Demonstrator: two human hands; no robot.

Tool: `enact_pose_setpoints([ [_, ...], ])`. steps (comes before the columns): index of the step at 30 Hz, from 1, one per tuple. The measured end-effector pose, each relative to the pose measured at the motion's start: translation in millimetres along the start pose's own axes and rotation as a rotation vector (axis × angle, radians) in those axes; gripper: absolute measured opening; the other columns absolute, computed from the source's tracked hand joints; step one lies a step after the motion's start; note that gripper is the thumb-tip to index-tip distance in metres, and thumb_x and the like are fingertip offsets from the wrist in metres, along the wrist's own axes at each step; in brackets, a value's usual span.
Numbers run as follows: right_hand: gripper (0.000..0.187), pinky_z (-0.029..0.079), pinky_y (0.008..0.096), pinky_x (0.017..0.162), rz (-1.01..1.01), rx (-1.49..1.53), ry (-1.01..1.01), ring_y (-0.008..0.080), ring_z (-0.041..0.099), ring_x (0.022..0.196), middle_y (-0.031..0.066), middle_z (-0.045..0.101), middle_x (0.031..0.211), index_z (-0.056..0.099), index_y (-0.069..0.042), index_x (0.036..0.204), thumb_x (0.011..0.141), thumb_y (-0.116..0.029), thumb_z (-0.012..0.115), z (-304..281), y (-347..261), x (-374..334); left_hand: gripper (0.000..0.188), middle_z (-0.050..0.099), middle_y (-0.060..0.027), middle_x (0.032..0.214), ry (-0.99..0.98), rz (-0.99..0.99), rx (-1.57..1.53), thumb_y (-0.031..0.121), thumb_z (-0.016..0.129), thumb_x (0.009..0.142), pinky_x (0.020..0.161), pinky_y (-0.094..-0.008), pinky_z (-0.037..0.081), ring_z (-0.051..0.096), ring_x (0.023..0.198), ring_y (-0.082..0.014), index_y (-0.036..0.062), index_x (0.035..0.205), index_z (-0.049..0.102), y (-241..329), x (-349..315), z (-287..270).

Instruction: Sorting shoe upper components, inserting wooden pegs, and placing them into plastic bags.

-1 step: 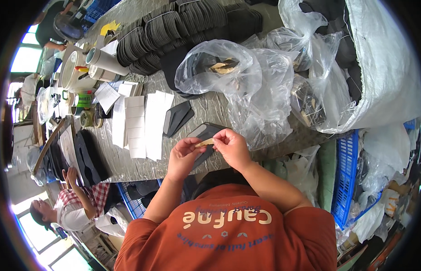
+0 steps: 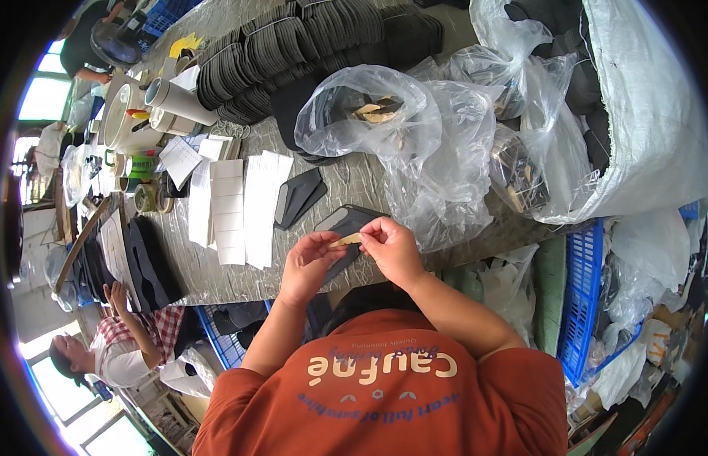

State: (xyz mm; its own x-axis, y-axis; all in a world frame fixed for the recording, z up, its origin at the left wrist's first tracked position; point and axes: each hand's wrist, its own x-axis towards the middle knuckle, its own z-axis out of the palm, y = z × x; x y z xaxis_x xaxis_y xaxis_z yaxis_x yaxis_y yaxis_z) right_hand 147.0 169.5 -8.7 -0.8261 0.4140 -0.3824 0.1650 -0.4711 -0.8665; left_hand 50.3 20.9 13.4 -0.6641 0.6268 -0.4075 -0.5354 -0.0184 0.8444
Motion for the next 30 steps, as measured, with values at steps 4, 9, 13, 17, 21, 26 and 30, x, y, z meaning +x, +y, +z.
enact_pose_setpoints([
  [4,0.002,0.048,0.0224,0.064,0.08,-0.049,0.005,0.0087,0.057,0.068,0.0022,0.057,0.077,0.054,-0.002,0.087,0.086,-0.001,0.055,5.0,10.6,-8.8,0.015,0.062,-0.0051,0.086,0.064,-0.082,0.308,0.001,0.062,0.079,0.072,-0.0234,0.048,0.059,0.08,-0.011,-0.0028,0.093,0.061,-6.1,-7.6,-7.9],
  [9,0.014,0.047,0.0285,0.067,-0.426,-0.547,0.092,0.0185,0.058,0.076,0.0077,0.058,0.085,0.054,-0.002,0.084,0.075,-0.001,0.065,2.7,22.7,-1.6,0.008,0.063,-0.0027,0.073,0.262,-0.069,0.458,0.005,0.066,0.077,0.061,-0.0205,0.044,0.055,0.065,-0.0077,-0.0024,0.082,0.065,-10.4,11.5,-20.3],
  [13,0.018,0.045,0.0372,0.077,-0.698,-0.931,0.034,0.0295,0.053,0.089,0.01,0.056,0.092,0.056,-0.003,0.082,0.068,0.0,0.066,-12.3,29.5,10.3,0.013,0.063,-0.0012,0.07,0.245,-0.055,0.486,0.01,0.066,0.078,0.057,-0.0211,0.044,0.053,0.062,-0.0061,-0.0023,0.084,0.066,-17.0,27.9,-29.2],
  [17,0.015,0.046,0.0369,0.078,-0.746,-0.984,0.035,0.0288,0.053,0.09,0.0085,0.056,0.093,0.056,-0.004,0.08,0.069,0.0,0.065,-16.0,36.6,13.1,0.014,0.063,-0.0028,0.068,0.267,-0.055,0.592,0.01,0.067,0.078,0.057,-0.0219,0.045,0.054,0.061,-0.0063,-0.0023,0.084,0.066,-27.6,37.5,-21.3],
  [21,0.015,0.046,0.0366,0.078,-0.756,-0.981,0.044,0.0286,0.053,0.089,0.0081,0.056,0.093,0.057,-0.004,0.081,0.069,0.0,0.065,-17.3,38.6,13.1,0.014,0.063,-0.0025,0.071,0.285,-0.067,0.663,0.009,0.067,0.077,0.057,-0.0201,0.044,0.054,0.061,-0.0064,-0.0022,0.084,0.066,-26.5,37.3,-18.0],
  [26,0.016,0.046,0.0361,0.076,-0.773,-0.982,0.052,0.0282,0.053,0.089,0.0078,0.056,0.092,0.056,-0.004,0.081,0.068,0.0,0.065,-16.9,37.8,14.0,0.014,0.064,-0.0049,0.071,0.275,-0.073,0.676,0.01,0.066,0.078,0.059,-0.0223,0.046,0.056,0.062,-0.0072,-0.0023,0.085,0.066,-24.7,36.8,-17.6],
  [30,0.015,0.047,0.0357,0.073,-0.769,-0.966,0.054,0.0282,0.055,0.085,0.0086,0.057,0.09,0.057,-0.003,0.079,0.068,0.001,0.066,-14.8,33.2,14.2,0.012,0.064,-0.0031,0.073,0.338,-0.058,0.441,0.007,0.064,0.079,0.059,-0.0199,0.044,0.055,0.064,-0.007,-0.0023,0.086,0.065,-21.5,35.3,-31.2],
])
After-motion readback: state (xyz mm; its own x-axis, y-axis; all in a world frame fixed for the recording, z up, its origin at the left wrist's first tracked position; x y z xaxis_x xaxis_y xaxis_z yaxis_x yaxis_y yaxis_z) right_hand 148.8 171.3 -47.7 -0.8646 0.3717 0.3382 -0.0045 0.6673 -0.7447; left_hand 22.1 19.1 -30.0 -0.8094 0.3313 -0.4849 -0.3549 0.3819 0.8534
